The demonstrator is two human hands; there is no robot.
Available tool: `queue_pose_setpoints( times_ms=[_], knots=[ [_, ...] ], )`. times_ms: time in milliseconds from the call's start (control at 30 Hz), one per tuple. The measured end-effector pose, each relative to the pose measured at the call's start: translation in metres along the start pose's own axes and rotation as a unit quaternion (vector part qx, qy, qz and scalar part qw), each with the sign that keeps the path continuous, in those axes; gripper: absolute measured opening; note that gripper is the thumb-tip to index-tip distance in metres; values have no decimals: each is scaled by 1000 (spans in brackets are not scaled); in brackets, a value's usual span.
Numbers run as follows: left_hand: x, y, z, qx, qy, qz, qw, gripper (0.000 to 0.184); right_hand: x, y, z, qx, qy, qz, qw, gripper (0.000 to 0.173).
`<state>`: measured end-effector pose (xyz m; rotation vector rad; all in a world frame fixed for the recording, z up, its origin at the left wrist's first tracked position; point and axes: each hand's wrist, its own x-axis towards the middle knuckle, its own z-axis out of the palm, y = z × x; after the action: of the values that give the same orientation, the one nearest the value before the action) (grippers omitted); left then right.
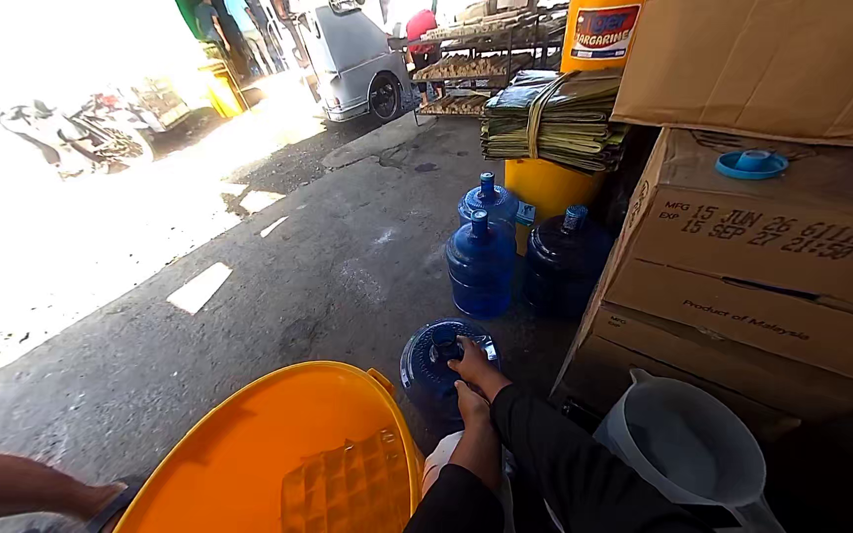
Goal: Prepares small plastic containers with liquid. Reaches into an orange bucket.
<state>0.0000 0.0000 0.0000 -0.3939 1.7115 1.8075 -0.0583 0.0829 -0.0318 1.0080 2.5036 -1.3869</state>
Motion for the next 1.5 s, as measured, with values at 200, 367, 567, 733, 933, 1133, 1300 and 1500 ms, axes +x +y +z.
queue_pose_setpoints(
  times_ms=[200, 367, 567, 733, 933, 1133, 1300, 1500],
  knots=[
    [17, -13, 7, 9, 66, 26, 997, 58, -82, 2, -53, 184, 63, -88, 977, 57],
    [-9, -4, -3, 45, -229, 311, 921, 71, -182, 35, -96, 276, 96, -101, 951, 25],
    [-53, -12, -16, 190, -488, 163, 836, 24, -257, 106, -94, 341, 218, -103, 908, 18],
    [-56, -20, -19, 119, -467, 98, 871, 13, -279, 139, -73, 320, 249, -81, 911, 21],
    [-45, -26, -14, 58, -517, 22, 854, 76, -269, 151, -70, 231, 403, -98, 880, 27],
    [-46, -35, -2, 87, -441, 58, 891, 56, -252, 158, -65, 214, 464, -96, 854, 25],
    [-38, -32, 2, 44, -340, 161, 925, 40, -250, 156, -63, 57, 224, -176, 957, 65],
    [-43, -35, -1, 96, -238, 391, 884, 57, -247, 144, -53, 70, 462, -345, 814, 30]
  ],
)
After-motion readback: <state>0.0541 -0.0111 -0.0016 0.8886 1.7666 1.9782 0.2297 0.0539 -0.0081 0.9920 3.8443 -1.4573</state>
